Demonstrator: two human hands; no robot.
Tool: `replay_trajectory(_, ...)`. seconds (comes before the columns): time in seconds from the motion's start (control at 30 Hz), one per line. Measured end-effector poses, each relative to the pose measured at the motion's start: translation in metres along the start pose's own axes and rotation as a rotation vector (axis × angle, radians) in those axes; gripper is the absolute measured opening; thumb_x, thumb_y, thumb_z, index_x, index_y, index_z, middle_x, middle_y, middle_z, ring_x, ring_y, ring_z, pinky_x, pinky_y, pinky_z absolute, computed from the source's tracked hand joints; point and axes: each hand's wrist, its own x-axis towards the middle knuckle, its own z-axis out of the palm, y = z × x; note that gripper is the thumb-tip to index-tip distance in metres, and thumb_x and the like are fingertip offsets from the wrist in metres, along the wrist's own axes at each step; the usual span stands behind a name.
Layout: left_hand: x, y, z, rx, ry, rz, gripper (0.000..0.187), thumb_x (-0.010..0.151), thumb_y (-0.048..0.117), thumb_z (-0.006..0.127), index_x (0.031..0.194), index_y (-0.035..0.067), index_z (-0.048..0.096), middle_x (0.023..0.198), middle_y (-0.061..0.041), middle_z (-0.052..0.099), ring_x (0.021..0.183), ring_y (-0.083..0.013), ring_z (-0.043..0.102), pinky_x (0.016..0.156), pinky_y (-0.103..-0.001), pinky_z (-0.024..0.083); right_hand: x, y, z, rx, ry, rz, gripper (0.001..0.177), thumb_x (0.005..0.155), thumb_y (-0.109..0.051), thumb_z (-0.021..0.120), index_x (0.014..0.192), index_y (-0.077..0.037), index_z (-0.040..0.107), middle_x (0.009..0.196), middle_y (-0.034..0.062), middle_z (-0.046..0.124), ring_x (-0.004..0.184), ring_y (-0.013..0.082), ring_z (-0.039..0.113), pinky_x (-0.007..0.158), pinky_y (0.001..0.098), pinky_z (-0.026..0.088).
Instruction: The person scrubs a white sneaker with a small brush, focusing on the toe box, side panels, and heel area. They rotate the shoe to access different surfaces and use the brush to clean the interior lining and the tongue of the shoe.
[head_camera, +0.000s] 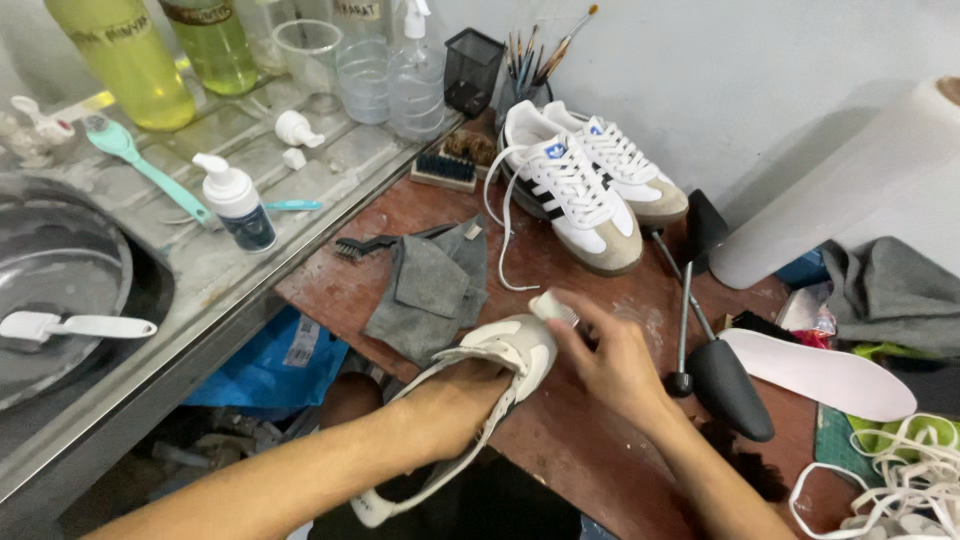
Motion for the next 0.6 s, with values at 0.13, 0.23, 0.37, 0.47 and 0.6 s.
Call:
replay_trajectory(0.13,0.011,0.000,0.003,0.030,0.091,0.105,0.065,0.101,0.006,0.063,0.165,-0.001,0.057,0.162,-0.030,0.064,0.149,-0.0518,0.060,0.130,-0.061,0.043,0.004,0.029,0.019,-0.009,-0.004,-0.084,0.047,0.111,-0.042,0.075,0.151,-0.016,0.080,0.132,0.0038,0.094,0.096,0.0181,0.088,0.091,0.0388,0.061)
replay_trajectory(0.23,0.002,0.004,-0.015,-0.075,0.045,0.079,0.080,0.095,0.004,0.071,0.173,0.008,0.052,0.178,-0.028,0.052,0.165,-0.0542,0.044,0.136,-0.062,0.036,0.010,0.023,-0.001,-0.046,0.006,0.058,0.050,0.110,-0.044,0.075,0.155,-0.022,0.078,0.127,0.0044,0.094,0.086,0.0255,0.080,0.084,0.0431,0.058)
replay_trajectory(0.37,-0.001,0.008,-0.018,-0.116,0.083,0.128,0.082,0.094,-0.005,0.066,0.174,0.009,0.052,0.178,-0.028,0.054,0.164,-0.0529,0.047,0.133,-0.059,0.040,-0.006,0.012,0.006,0.083,-0.098,-0.105,0.046,0.108,-0.042,0.081,0.150,-0.025,0.082,0.095,-0.0052,0.088,0.073,0.0156,0.059,0.081,0.0336,0.056)
replay_trajectory(0.47,0.003,0.006,-0.015,0.028,0.043,0.053,0.076,0.087,-0.011,0.072,0.161,0.002,0.061,0.159,-0.028,0.066,0.145,-0.0529,0.063,0.118,-0.061,0.054,0.012,0.022,0.001,-0.033,-0.013,-0.114,0.050,0.111,-0.037,0.077,0.155,-0.014,0.076,0.141,0.0091,0.090,0.114,0.0285,0.090,0.093,0.0421,0.063)
replay_trajectory(0.6,0.003,-0.003,-0.015,-0.116,0.122,0.149,0.077,0.097,-0.002,0.067,0.172,0.005,0.052,0.176,-0.031,0.055,0.164,-0.0537,0.048,0.137,-0.060,0.038,0.006,0.015,0.004,0.034,-0.025,-0.214,0.049,0.112,-0.036,0.075,0.154,-0.011,0.077,0.150,0.0098,0.086,0.125,0.0229,0.087,0.104,0.0399,0.065)
